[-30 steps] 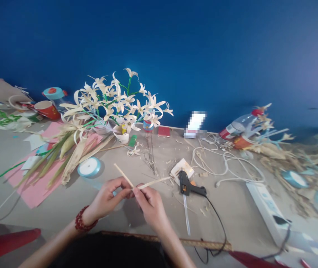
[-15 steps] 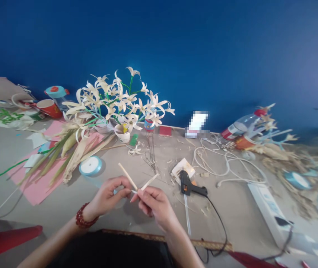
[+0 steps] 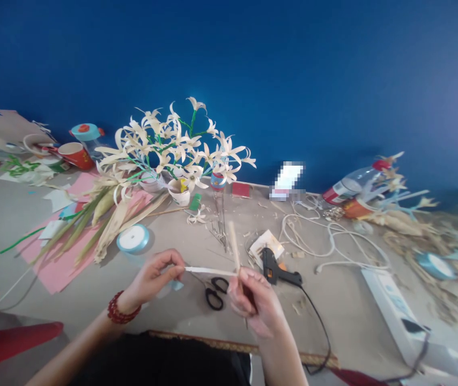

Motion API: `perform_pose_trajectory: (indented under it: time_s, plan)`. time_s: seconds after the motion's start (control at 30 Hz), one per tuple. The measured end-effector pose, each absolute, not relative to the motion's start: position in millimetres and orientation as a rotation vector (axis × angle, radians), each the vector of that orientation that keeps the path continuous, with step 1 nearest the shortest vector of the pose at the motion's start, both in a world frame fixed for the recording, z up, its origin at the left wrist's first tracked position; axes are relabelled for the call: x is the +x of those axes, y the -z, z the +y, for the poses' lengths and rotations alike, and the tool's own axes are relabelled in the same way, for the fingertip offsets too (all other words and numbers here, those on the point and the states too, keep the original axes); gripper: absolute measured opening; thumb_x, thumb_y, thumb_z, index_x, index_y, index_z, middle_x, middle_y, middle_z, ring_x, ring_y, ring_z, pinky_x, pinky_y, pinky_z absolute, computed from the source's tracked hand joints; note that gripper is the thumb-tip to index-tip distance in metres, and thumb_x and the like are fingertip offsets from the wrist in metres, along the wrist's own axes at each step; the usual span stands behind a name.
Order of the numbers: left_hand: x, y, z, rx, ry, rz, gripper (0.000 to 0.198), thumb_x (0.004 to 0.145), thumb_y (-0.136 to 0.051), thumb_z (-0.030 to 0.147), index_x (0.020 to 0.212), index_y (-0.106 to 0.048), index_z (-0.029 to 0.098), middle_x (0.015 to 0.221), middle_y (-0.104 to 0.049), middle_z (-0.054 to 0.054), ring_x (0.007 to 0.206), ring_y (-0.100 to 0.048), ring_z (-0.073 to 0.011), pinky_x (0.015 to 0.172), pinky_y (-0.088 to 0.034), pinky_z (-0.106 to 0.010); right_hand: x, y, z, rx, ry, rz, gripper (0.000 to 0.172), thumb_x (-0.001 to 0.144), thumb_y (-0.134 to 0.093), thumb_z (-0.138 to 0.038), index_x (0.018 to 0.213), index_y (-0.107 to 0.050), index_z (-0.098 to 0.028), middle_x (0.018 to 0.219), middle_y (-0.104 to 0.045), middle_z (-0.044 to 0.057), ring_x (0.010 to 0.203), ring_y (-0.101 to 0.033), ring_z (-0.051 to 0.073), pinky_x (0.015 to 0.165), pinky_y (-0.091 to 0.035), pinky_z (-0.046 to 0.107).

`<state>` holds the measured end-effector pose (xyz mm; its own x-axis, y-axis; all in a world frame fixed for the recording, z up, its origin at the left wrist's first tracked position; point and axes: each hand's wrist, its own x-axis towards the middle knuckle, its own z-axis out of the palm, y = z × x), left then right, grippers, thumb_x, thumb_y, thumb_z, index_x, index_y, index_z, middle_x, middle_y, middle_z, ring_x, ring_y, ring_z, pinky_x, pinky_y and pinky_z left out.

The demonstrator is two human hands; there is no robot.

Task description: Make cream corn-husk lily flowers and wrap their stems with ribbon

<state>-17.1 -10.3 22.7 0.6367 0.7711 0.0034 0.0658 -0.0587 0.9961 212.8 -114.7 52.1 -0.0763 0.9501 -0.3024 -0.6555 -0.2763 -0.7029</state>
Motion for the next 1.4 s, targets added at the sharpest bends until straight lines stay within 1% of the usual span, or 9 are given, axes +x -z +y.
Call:
perform_pose_trajectory:
  time_s: [0.17, 0.3, 0.4, 0.53, 0.73, 0.93, 1.07, 1.2, 1.4]
  plan:
    - [-5.4, -21.9, -14.6, 1.339, -0.688, 0.741, 0.022, 0.091, -0.058, 0.034, 0.079, -0.057, 0.015, 0.068, -0.062, -0.001, 0.063, -0.056, -0.0106, 0.063, -0.047, -0.022, 190.2, -39.9, -111.6, -1.251, -1.222, -0.622, 0.049, 0.089, -0.051, -0.063, 0.073, -0.062, -0.017, 0.049, -0.037, -0.007, 0.041, -0.021, 0.007, 0.039, -0.015, 0.020]
    - [4.9, -33.0, -20.1, 1.415, -0.681, 0.729, 0.021, 0.090, -0.059, 0.031, 0.079, -0.061, 0.014, 0.071, -0.065, -0.002, 0.066, -0.059, -0.0121, 0.065, -0.048, -0.022, 160.6, -29.5, -110.0, -1.534, -1.061, -1.198, 0.041, 0.097, -0.044, -0.051, 0.079, -0.061, -0.018, 0.057, -0.047, -0.003, 0.052, -0.041, 0.013, 0.051, -0.031, 0.024]
    - [6.4, -42.9, -22.3, 1.583, -0.725, 0.748, 0.018, 0.090, -0.060, 0.027, 0.078, -0.063, 0.014, 0.071, -0.067, -0.002, 0.068, -0.061, -0.0124, 0.066, -0.048, -0.022, 154.1, -28.8, -109.0, -1.653, -0.860, -1.390, 0.036, 0.099, -0.043, -0.043, 0.079, -0.061, -0.018, 0.063, -0.053, 0.000, 0.059, -0.048, 0.015, 0.058, -0.033, 0.026]
    - [3.3, -48.5, -22.5, 1.723, -0.764, 0.733, 0.018, 0.091, -0.059, 0.023, 0.076, -0.064, 0.015, 0.071, -0.068, -0.002, 0.068, -0.062, -0.0119, 0.066, -0.048, -0.020, 155.7, -32.9, -105.6, -1.615, -0.879, -1.362, 0.039, 0.100, -0.041, -0.041, 0.074, -0.059, -0.018, 0.062, -0.051, 0.000, 0.058, -0.046, 0.014, 0.057, -0.031, 0.025]
    - [-0.3, -43.2, -23.6, 1.656, -0.757, 0.652, 0.019, 0.091, -0.059, 0.026, 0.076, -0.062, 0.014, 0.067, -0.063, -0.001, 0.065, -0.058, -0.0110, 0.064, -0.046, -0.021, 151.6, -32.9, -102.1, -1.262, -1.424, -0.881, 0.046, 0.091, -0.055, -0.052, 0.062, -0.052, -0.017, 0.052, -0.033, -0.006, 0.045, -0.023, 0.007, 0.043, -0.015, 0.023]
    - [2.5, -32.2, -26.0, 1.283, -0.673, 0.548, 0.022, 0.090, -0.062, 0.034, 0.080, -0.059, 0.013, 0.069, -0.060, -0.002, 0.064, -0.056, -0.0111, 0.062, -0.047, -0.022, 148.6, -35.4, -106.6, -1.096, -1.655, -0.559, 0.045, 0.086, -0.060, -0.054, 0.062, -0.052, -0.017, 0.047, -0.028, -0.010, 0.041, -0.013, 0.005, 0.040, -0.007, 0.023]
    - [4.2, -34.7, -24.2, 1.323, -0.672, 0.604, 0.023, 0.091, -0.060, 0.034, 0.080, -0.060, 0.014, 0.069, -0.061, -0.002, 0.063, -0.056, -0.0109, 0.062, -0.047, -0.022, 150.2, -40.4, -107.5, -1.299, -1.343, -0.882, 0.046, 0.092, -0.051, -0.056, 0.066, -0.057, -0.017, 0.051, -0.038, -0.005, 0.046, -0.028, 0.009, 0.044, -0.021, 0.023]
    - [3.6, -42.2, -23.5, 1.546, -0.732, 0.725, 0.022, 0.091, -0.059, 0.029, 0.076, -0.061, 0.014, 0.068, -0.064, -0.002, 0.063, -0.059, -0.0109, 0.063, -0.046, -0.021, 151.8, -41.0, -107.7, -1.527, -1.009, -1.288, 0.034, 0.096, -0.052, -0.044, 0.080, -0.066, -0.018, 0.066, -0.056, 0.001, 0.061, -0.049, 0.015, 0.059, -0.035, 0.026]
    - [0.0, -43.6, -23.1, 1.711, -0.739, 0.679, 0.021, 0.091, -0.058, 0.025, 0.074, -0.061, 0.015, 0.067, -0.066, -0.001, 0.063, -0.060, -0.0112, 0.065, -0.046, -0.021, 150.4, -35.8, -108.0, -1.420, -1.207, -1.130, 0.041, 0.095, -0.049, -0.051, 0.076, -0.064, -0.018, 0.063, -0.048, -0.001, 0.056, -0.041, 0.013, 0.050, -0.028, 0.024]
